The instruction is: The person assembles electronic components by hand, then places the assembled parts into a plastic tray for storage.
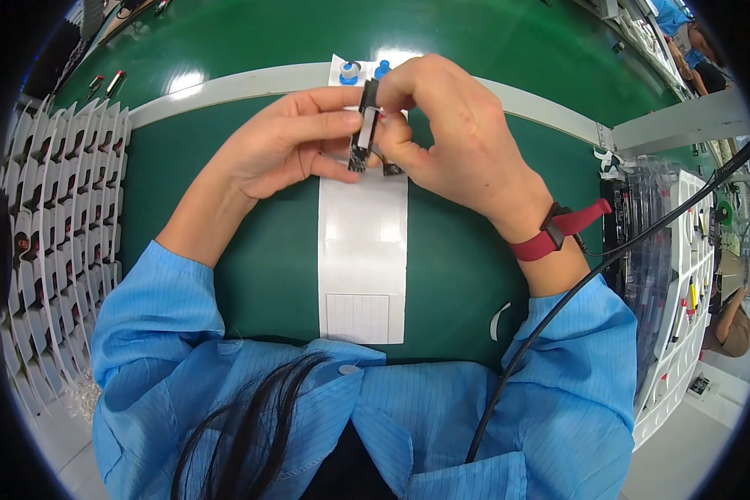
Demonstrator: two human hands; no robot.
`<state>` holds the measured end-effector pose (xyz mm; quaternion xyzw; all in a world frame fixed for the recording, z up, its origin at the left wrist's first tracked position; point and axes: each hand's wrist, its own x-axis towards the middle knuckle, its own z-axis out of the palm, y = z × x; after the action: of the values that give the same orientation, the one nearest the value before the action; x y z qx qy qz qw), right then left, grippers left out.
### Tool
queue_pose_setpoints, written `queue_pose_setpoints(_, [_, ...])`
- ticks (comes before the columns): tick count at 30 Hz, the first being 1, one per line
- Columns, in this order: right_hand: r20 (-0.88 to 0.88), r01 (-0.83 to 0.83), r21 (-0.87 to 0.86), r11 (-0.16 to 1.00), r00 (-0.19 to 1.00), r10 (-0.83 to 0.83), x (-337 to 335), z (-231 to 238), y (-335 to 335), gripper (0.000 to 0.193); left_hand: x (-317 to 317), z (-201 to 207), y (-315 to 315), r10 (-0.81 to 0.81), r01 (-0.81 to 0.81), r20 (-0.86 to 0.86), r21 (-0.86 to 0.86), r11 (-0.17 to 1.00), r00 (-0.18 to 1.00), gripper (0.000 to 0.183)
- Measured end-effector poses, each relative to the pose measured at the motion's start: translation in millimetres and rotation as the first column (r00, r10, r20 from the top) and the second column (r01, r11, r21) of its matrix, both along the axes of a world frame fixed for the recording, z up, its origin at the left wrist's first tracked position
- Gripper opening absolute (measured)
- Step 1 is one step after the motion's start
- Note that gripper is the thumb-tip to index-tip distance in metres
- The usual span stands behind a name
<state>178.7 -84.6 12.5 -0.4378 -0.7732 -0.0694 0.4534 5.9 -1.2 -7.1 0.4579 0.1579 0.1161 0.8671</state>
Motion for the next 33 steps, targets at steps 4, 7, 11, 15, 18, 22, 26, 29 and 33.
queue_pose_setpoints(4, [0.088,-0.095,-0.153,0.984,0.990,0.109,25.5,9.7,8.0,0.018,-6.5,-1.7,7.4,0.016,-0.018,0.051,0.028,0.999,0.999,0.040])
queue_pose_setpoints(7, [0.180,0.595,0.192,0.780,0.760,-0.624,102.4,-5.9,29.0,0.021,-2.4,3.0,8.8,-0.007,0.000,0.111,0.068,0.998,0.994,0.044])
queue_pose_setpoints(11, [-0.267,0.263,-0.454,0.851,0.872,-0.411,67.8,-3.0,20.9,0.025,-8.3,3.6,14.2,0.011,-0.026,0.157,0.095,0.995,0.988,0.048])
queue_pose_setpoints(15, [-0.805,-0.716,-0.581,0.386,0.435,-0.404,15.6,-6.7,7.7,0.031,-8.5,1.8,15.3,0.045,-0.050,0.218,0.018,0.999,0.975,0.039])
queue_pose_setpoints(18, [-0.842,-0.818,-0.481,0.314,0.331,-0.426,10.7,-10.8,8.2,0.029,-8.2,0.5,17.5,0.050,-0.067,0.200,0.081,0.994,0.979,0.042])
queue_pose_setpoints(22, [-0.886,-0.858,-0.396,0.326,0.264,-0.382,18.3,-17.4,11.6,0.027,-5.7,2.0,17.3,0.069,-0.095,0.118,0.229,0.969,0.991,0.043])
queue_pose_setpoints(26, [-0.866,-0.823,-0.446,0.352,0.296,-0.403,18.5,-16.2,12.0,0.025,-0.2,2.7,12.8,0.085,-0.093,0.039,0.321,0.942,0.996,0.040])
queue_pose_setpoints(29, [-0.822,-0.668,-0.569,0.481,0.435,-0.367,13.2,-15.4,10.0,0.025,0.6,-0.5,7.8,0.111,-0.114,0.029,0.303,0.946,0.993,0.039])
queue_pose_setpoints(33, [-0.374,0.068,-0.444,0.893,0.892,-0.255,-9.4,-16.9,3.9,0.027,2.9,-2.6,2.2,0.161,-0.168,0.049,0.216,0.962,0.986,0.035])
